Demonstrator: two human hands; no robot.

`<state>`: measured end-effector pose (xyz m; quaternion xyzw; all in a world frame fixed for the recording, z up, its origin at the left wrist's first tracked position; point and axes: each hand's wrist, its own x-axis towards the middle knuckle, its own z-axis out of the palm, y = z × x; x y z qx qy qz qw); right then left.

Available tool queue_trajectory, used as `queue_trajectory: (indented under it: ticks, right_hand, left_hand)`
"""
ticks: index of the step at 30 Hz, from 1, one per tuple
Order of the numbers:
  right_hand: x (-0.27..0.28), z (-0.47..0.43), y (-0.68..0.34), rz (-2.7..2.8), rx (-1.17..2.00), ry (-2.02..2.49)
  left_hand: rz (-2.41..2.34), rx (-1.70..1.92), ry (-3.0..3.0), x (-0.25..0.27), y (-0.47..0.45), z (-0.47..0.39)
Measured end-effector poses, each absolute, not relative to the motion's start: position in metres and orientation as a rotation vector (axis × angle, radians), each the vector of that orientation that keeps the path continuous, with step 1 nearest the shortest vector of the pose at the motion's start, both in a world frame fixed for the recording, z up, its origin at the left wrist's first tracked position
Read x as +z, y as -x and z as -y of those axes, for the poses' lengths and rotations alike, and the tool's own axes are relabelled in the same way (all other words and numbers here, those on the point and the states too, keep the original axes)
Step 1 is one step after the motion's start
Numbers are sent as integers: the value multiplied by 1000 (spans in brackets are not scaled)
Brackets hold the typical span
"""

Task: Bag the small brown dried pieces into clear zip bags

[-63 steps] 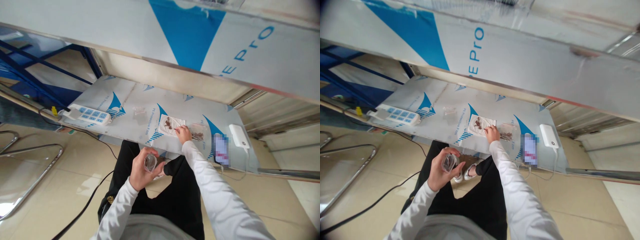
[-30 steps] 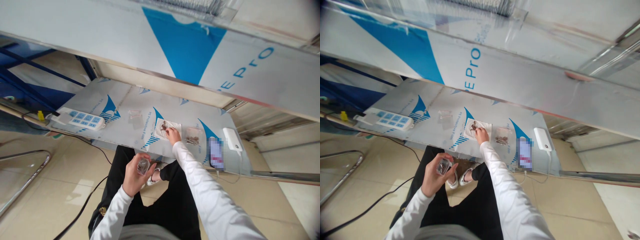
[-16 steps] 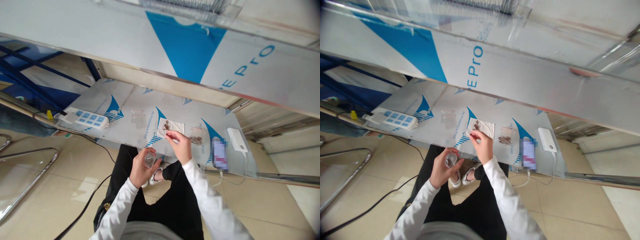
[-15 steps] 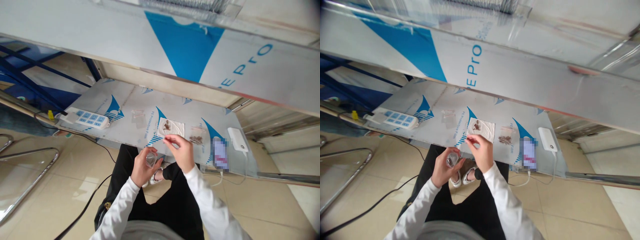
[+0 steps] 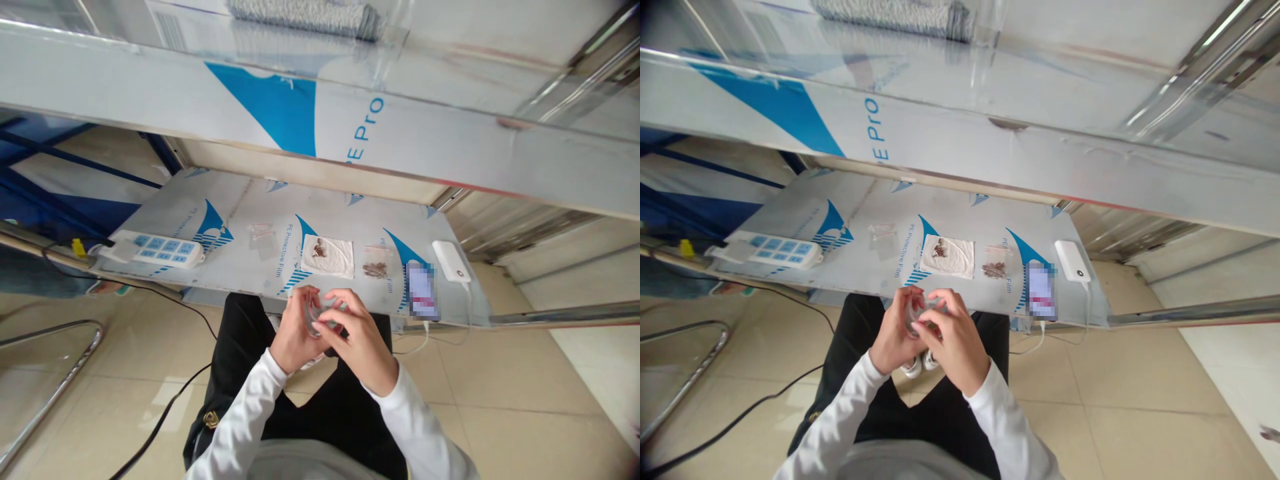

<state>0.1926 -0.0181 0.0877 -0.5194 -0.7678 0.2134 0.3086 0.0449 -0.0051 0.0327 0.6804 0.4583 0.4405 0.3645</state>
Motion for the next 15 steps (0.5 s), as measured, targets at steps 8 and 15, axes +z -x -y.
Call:
queue_trajectory:
  ticks: [8, 15]
  right_hand:
    - [74, 4, -212, 1591, 1047, 1380]
    - [52, 10, -187, 1231, 1282, 1301]
  left_hand:
    - [-1082, 1258, -1258, 37, -39, 1]
    - [-1188, 1339, -1122, 31, -42, 7]
